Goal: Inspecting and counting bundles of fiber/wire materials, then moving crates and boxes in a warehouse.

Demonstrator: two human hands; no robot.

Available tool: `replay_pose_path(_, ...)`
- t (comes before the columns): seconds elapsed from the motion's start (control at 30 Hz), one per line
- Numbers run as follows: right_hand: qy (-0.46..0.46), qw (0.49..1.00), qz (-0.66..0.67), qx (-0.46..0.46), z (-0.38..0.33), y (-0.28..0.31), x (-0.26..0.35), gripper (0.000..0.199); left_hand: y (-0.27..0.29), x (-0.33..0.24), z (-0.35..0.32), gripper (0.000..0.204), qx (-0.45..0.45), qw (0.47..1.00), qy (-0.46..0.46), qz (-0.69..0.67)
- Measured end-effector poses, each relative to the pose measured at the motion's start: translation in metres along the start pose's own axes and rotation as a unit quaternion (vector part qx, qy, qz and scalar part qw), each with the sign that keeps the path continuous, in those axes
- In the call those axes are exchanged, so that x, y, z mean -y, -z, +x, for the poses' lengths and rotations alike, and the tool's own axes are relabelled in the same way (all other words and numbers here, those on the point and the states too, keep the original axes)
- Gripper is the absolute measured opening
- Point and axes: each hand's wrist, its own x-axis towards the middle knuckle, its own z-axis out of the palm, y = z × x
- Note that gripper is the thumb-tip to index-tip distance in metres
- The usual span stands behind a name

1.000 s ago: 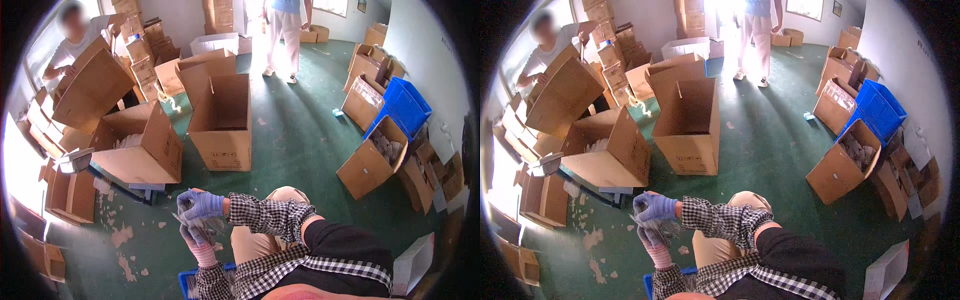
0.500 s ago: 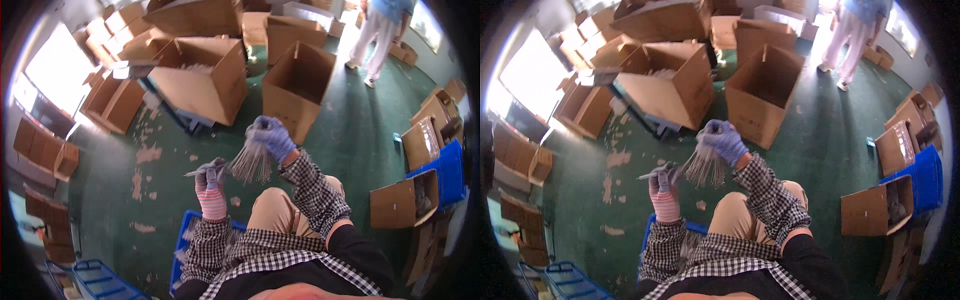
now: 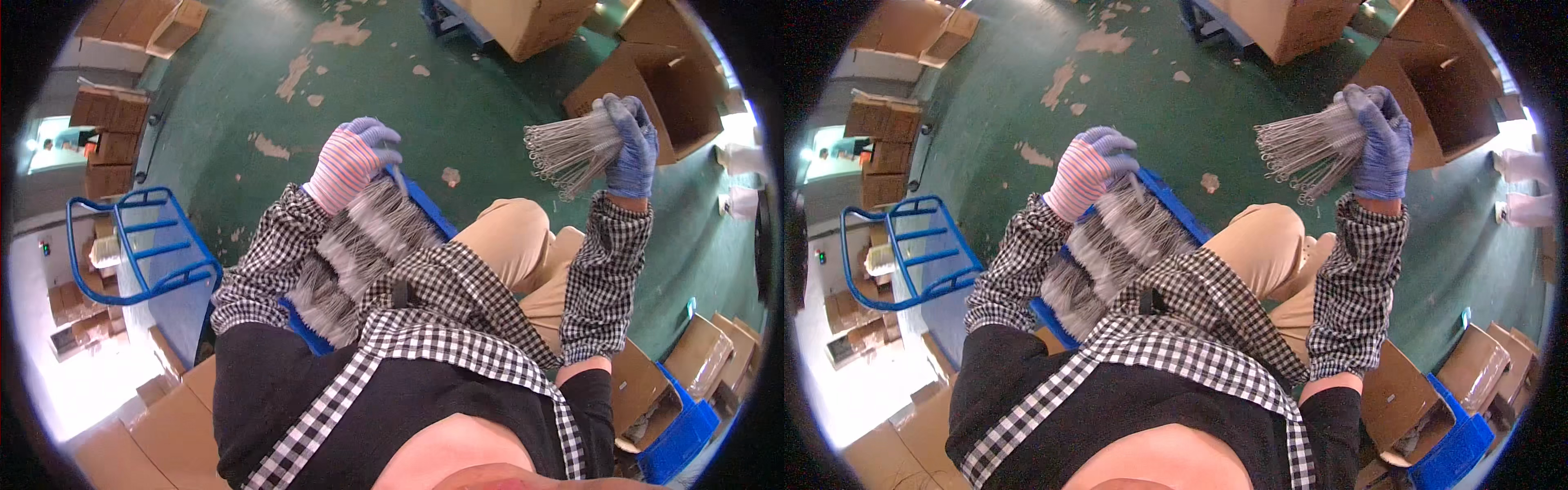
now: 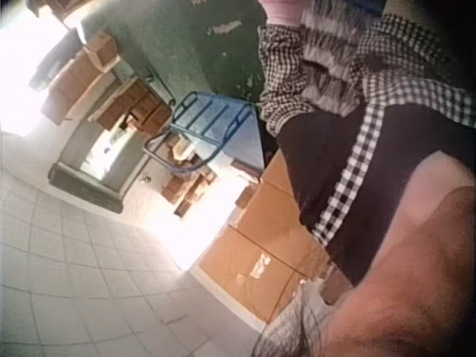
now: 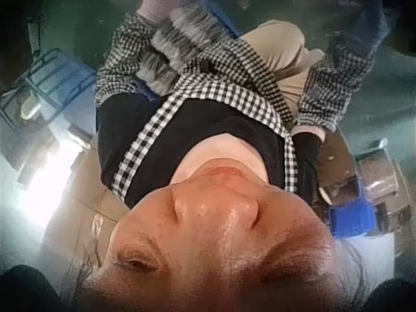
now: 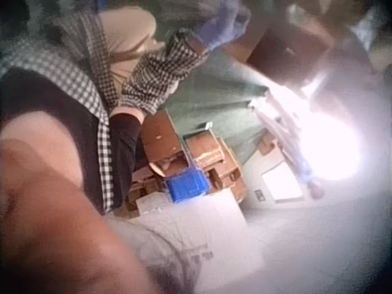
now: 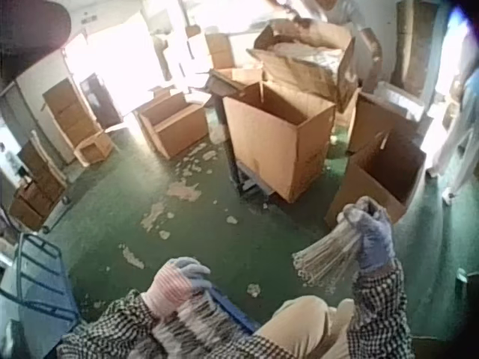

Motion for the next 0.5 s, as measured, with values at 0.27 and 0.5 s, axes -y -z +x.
replay_pose_path(0.27, -0.026, 0.995, -0.002, 0.099, -0.012, -0.02, -0.008, 0.015, -0.094, 0.0, -0.118, 0.02, 0.377, 0.919, -0.117, 0.002)
replay_pose_path(0.5, -0.025, 0.995, -0.066, 0.077, -0.01, -0.023, -0.01, 0.012, -0.071, -0.022, -0.069, 0.032, 0.449, 0.891, -0.053, 0.034)
